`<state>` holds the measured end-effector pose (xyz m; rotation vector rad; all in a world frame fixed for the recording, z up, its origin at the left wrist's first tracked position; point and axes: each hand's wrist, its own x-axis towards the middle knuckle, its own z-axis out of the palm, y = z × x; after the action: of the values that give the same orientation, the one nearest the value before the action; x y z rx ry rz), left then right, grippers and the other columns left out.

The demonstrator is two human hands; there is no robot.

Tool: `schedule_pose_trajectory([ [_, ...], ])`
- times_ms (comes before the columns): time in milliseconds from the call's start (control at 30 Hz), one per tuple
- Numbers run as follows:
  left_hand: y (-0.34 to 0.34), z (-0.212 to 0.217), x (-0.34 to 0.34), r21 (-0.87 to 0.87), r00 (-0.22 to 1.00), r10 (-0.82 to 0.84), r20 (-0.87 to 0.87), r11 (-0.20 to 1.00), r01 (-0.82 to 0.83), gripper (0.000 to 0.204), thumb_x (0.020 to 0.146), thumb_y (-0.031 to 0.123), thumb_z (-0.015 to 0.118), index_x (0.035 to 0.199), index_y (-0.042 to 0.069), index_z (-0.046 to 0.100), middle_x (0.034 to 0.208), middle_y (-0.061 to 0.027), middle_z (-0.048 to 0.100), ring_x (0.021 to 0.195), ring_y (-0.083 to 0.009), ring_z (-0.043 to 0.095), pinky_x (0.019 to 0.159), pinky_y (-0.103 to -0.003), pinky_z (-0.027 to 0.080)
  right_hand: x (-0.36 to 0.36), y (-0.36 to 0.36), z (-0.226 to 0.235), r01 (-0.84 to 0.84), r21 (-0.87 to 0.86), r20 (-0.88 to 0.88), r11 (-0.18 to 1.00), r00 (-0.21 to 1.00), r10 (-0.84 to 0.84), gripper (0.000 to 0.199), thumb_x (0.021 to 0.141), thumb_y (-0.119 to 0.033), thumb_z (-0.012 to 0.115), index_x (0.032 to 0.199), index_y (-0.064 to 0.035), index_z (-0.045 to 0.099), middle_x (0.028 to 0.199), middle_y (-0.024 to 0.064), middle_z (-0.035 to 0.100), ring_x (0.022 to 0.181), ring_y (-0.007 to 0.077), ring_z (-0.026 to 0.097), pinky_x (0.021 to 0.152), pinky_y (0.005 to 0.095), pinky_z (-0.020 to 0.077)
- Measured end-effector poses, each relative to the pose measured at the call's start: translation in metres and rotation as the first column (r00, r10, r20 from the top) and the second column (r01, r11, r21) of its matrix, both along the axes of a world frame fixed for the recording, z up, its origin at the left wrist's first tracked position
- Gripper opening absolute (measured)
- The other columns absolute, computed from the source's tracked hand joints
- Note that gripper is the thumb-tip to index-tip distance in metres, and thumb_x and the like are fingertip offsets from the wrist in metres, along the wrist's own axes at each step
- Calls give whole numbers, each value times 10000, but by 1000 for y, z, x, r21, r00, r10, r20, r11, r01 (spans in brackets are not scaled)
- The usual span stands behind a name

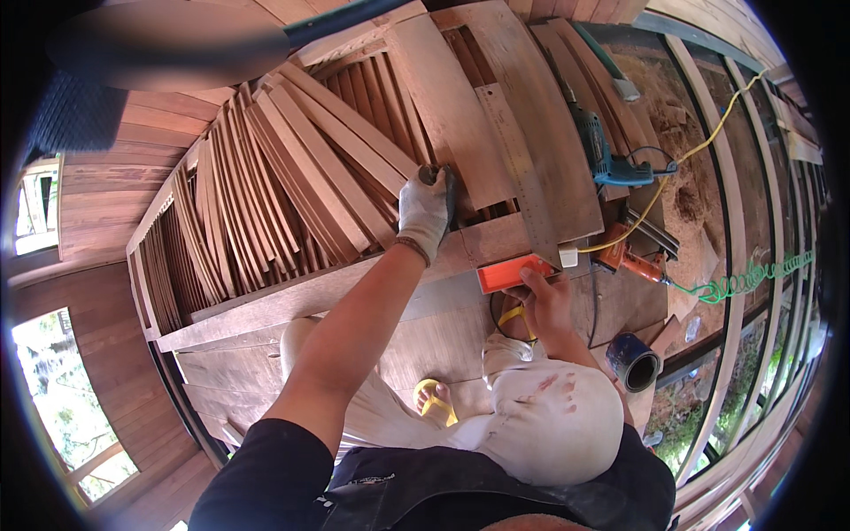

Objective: The person uses a power drill to fasten wooden slats into a curved wooden frame. They then use a sanding block to smooth the edges of the slats and a metal ruler to measure and align the pieces.

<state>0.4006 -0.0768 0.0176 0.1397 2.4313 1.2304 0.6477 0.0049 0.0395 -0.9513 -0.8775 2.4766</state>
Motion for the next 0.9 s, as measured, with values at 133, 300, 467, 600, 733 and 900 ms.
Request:
schedule_pose_trajectory([
  [133,1,15,3,-19,998,9,-57,1000,-10,300,935,305,653,1071,42,709,999,-222,737,979,-414,699,848,-458,545,8,6,-1,-26,16,-50,1000,998,26,232,939,-24,639,1164,29,632,1066,138,711,927,263,737,795,389,647],
  [300,-1,21,8,93,990,87,-108,993,-77,285,932,260,656,1130,57,676,1006,-226,732,971,-416,703,838,-473,547,9,31,9,161,104,-105,981,983,-150,223,939,-31,648,1156,18,633,1052,137,708,932,258,732,791,399,645],
  [467,-23,38,32,76,942,-32,-334,995,61,328,919,218,662,1190,36,635,991,-236,723,957,-429,696,842,-489,552,23,59,5,333,198,-112,922,942,-316,190,944,-44,651,1131,-18,636,1051,106,698,921,235,722,772,397,644],
  [600,-81,48,57,-163,771,-389,-504,919,358,541,865,278,711,1326,40,556,1164,-222,676,1102,-422,637,982,-512,492,43,65,5,386,226,-104,894,923,-372,216,942,-39,648,1156,-49,620,1050,80,694,886,212,717,751,355,629],
  [733,-100,59,80,-435,532,-645,-549,763,477,730,791,363,754,1408,57,512,1314,-169,589,1209,-379,552,1073,-505,411,48,63,7,391,245,-74,887,920,-385,208,947,-46,649,1153,-51,618,1033,76,696,872,202,715,729,340,617],
  [900,-89,57,86,-638,571,-721,-392,660,396,952,723,581,796,1480,110,464,1369,-172,560,1266,-370,517,1116,-524,343,26,83,-8,247,305,-64,920,969,-239,207,951,-78,664,1147,-33,612,1032,86,697,875,200,715,735,347,620],
])
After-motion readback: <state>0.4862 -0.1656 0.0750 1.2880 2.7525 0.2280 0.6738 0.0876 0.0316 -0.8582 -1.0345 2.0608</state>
